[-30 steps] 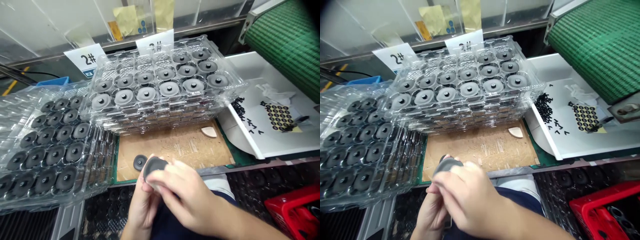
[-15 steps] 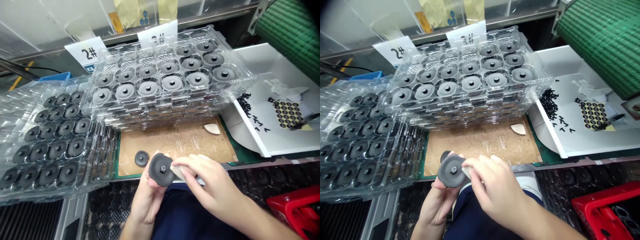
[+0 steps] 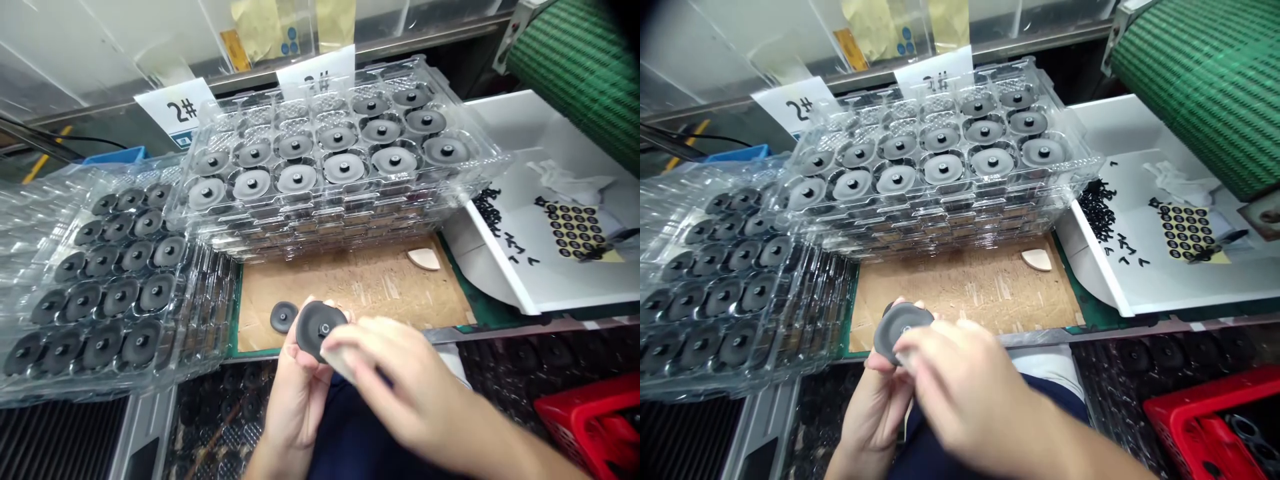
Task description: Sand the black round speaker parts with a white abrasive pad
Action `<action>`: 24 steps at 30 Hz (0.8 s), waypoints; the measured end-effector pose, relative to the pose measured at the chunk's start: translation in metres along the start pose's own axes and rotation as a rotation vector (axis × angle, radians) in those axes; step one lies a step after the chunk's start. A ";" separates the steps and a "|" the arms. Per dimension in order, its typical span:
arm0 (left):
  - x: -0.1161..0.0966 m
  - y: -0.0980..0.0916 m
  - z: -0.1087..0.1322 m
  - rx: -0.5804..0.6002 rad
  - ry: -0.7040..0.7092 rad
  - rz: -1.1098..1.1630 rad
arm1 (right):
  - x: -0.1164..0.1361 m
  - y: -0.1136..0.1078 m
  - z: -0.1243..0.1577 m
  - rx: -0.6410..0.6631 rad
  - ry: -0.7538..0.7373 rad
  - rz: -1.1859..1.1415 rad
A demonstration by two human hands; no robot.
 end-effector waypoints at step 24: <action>0.006 -0.004 0.002 0.025 -0.053 0.033 | 0.021 0.028 -0.017 0.149 -0.013 -0.120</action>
Point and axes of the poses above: each hand's wrist, its own z-axis away from the middle knuckle, its own y-axis out of the palm, x = y × z, the point moved 10 cm from there along -z, towards the middle knuckle, and after that the axes turned 1 degree about z, right-handed, at the moved point
